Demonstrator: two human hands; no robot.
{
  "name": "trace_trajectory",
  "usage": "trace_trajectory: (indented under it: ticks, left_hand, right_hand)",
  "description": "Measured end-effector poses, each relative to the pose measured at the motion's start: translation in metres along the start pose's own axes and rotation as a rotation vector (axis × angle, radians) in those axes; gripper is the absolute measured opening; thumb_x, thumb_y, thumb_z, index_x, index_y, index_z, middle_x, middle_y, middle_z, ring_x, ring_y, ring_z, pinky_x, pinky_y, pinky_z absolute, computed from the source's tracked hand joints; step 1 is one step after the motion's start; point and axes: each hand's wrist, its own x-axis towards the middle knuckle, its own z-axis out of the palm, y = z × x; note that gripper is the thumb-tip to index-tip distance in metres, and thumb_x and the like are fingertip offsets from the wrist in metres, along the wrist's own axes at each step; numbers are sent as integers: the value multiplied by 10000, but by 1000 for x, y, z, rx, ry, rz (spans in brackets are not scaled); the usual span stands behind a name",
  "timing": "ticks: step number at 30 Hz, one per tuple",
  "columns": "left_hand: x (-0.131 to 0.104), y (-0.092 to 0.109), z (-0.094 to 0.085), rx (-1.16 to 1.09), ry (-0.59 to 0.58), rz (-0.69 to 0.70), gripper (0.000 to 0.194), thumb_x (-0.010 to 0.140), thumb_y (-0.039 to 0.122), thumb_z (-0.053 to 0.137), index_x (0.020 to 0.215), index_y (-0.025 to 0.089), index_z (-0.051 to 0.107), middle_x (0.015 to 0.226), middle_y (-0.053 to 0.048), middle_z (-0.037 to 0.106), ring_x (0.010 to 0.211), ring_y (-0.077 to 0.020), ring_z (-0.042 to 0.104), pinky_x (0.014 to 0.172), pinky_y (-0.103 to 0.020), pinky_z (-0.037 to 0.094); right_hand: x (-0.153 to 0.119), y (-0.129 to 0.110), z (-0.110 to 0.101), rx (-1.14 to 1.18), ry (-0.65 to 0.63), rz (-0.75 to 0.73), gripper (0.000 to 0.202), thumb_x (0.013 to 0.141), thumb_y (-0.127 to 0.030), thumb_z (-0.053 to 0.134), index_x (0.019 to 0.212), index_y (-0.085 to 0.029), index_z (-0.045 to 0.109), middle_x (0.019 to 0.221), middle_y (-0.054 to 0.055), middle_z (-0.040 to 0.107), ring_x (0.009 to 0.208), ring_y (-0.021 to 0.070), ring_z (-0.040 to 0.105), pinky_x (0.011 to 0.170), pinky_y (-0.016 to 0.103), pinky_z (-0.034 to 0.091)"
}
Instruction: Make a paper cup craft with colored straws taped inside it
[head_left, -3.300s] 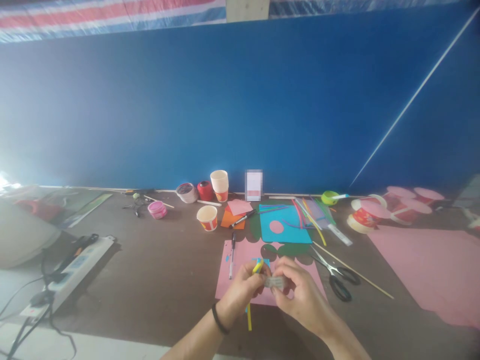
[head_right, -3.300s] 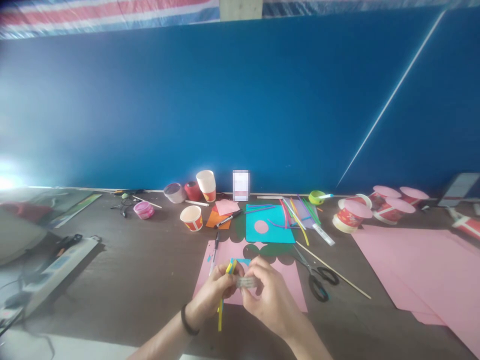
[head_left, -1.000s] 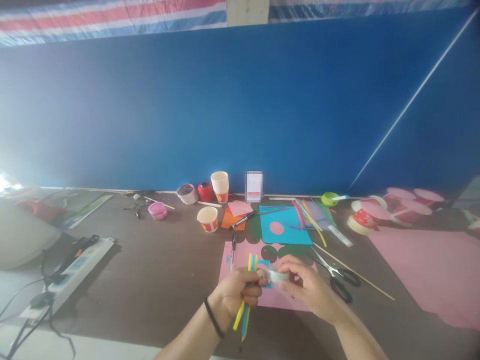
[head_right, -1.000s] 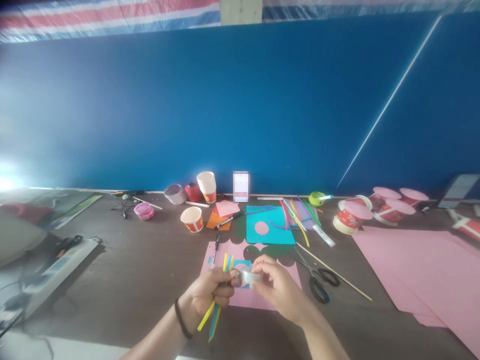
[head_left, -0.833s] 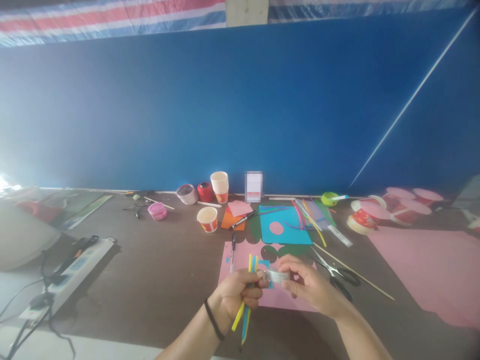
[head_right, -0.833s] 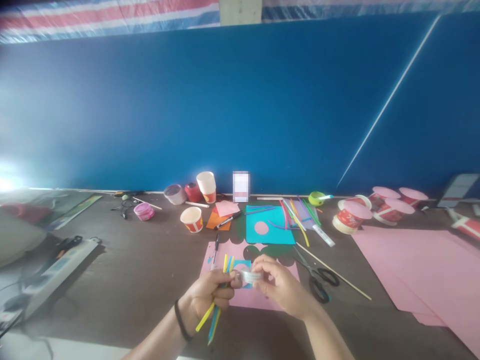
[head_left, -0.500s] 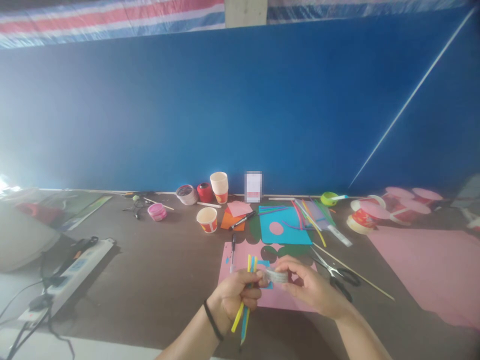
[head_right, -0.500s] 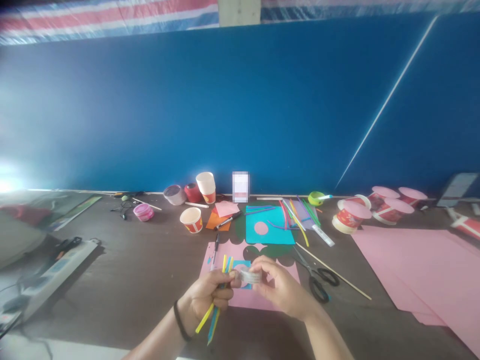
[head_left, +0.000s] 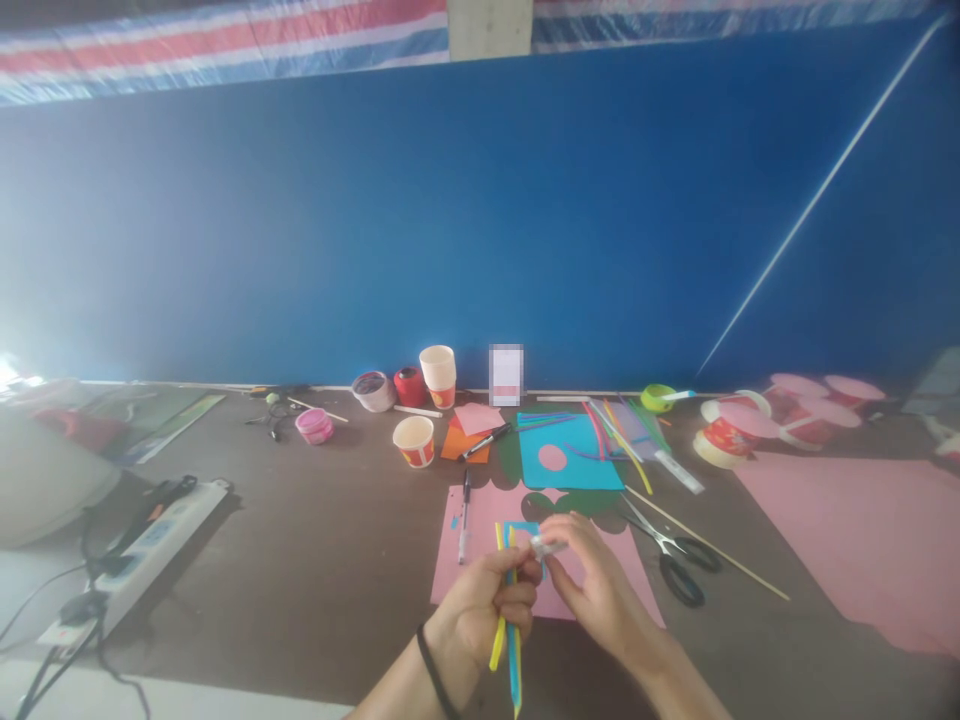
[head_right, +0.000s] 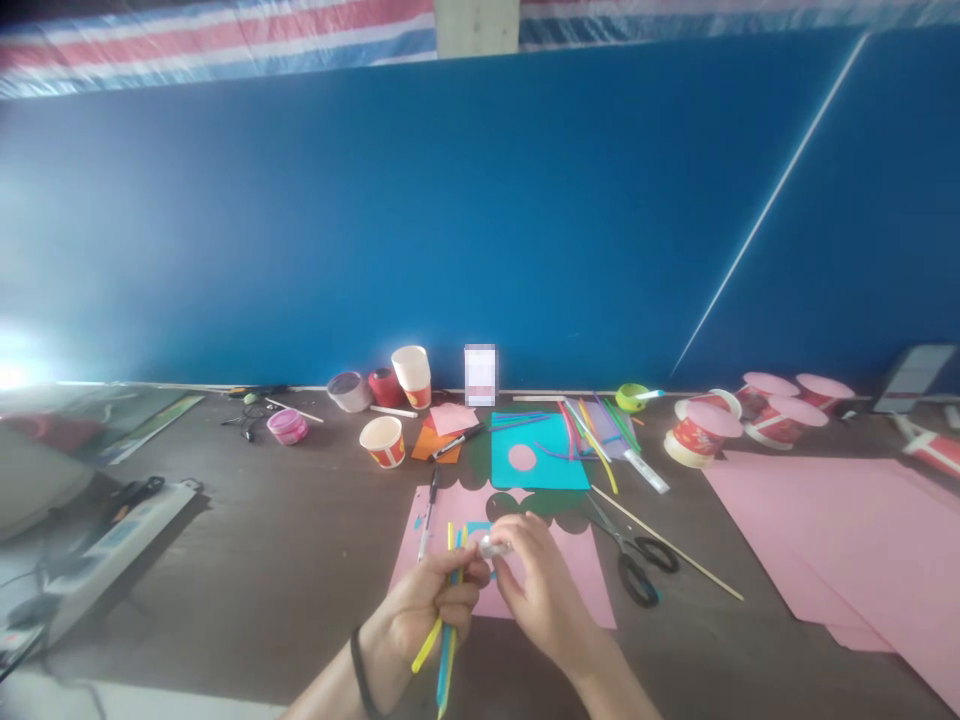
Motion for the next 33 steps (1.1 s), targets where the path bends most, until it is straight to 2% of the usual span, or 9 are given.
trace_trajectory:
  ticks: [6, 10, 13, 15, 17, 23, 25, 28, 33]
  left_hand:
    - [-9, -2, 4, 187, 59, 93, 150, 788, 241, 611, 847, 126, 534, 627, 57, 464, 329, 27, 177, 313, -111, 109]
    - [-10, 1, -2, 509, 95, 410, 262, 719, 282, 677, 904, 143, 554, 662, 59, 458, 371, 18, 171, 352, -143, 109]
    - [-7, 1, -3, 878, 117, 637, 300, 688, 268, 691, 941, 153, 579, 706, 36, 490, 405, 0, 250, 380, -166, 150]
    - [-4, -1, 0, 1121, 171, 748, 307, 657, 230, 699, 937, 151, 601, 775, 12, 525, 433, -11, 300, 399, -179, 184]
    - [-1, -3, 4, 1261, 224, 817, 282, 637, 202, 696, 898, 149, 605, 794, 10, 530, 437, -15, 288, 407, -190, 188]
    - [5, -7, 7, 1328, 282, 856, 129, 701, 263, 644, 727, 160, 570, 464, 88, 292, 421, -62, 226, 414, -214, 137]
    - [5, -6, 8, 1338, 277, 878, 111, 723, 252, 613, 685, 156, 573, 470, 73, 326, 434, -69, 258, 429, -215, 170]
    - [4, -4, 8, 1371, 263, 891, 101, 727, 202, 572, 640, 150, 571, 517, 47, 402, 484, -81, 322, 469, -212, 235]
    - [6, -1, 1, 1300, 245, 805, 144, 716, 257, 607, 633, 145, 572, 499, 54, 402, 475, -75, 336, 462, -207, 248]
  right_hand:
    - [3, 0, -18, 264, -111, 212, 95, 838, -148, 439, 875, -215, 496, 855, 14, 531, 817, 174, 506, 746, 291, 405]
    - [3, 3, -24, 507, -141, 411, 83, 850, -199, 416, 819, -210, 492, 738, -26, 462, 694, 138, 442, 639, 249, 360]
    - [2, 5, -19, 733, -127, 509, 70, 792, -162, 427, 766, -200, 480, 733, -30, 452, 670, 125, 433, 622, 241, 354]
    - [0, 6, -13, 830, -115, 553, 62, 746, -151, 443, 750, -193, 488, 728, -29, 461, 650, 120, 433, 604, 236, 354]
    - [-1, 5, -8, 887, -132, 591, 81, 716, -146, 448, 754, -189, 506, 705, -31, 471, 627, 117, 439, 582, 230, 350]
    - [-3, 2, -3, 987, -151, 624, 69, 703, -174, 464, 758, -187, 503, 644, -40, 470, 575, 112, 454, 535, 216, 343]
    - [-3, 2, -3, 984, -156, 617, 42, 756, -232, 487, 751, -190, 492, 622, -48, 453, 548, 105, 438, 514, 211, 334]
    - [-1, 1, -3, 906, -184, 569, 127, 792, -295, 546, 746, -194, 485, 618, -52, 459, 548, 102, 435, 516, 210, 330]
    - [5, -3, -3, 767, -191, 501, 125, 791, -250, 557, 710, -188, 482, 656, -36, 487, 640, 123, 459, 603, 233, 352]
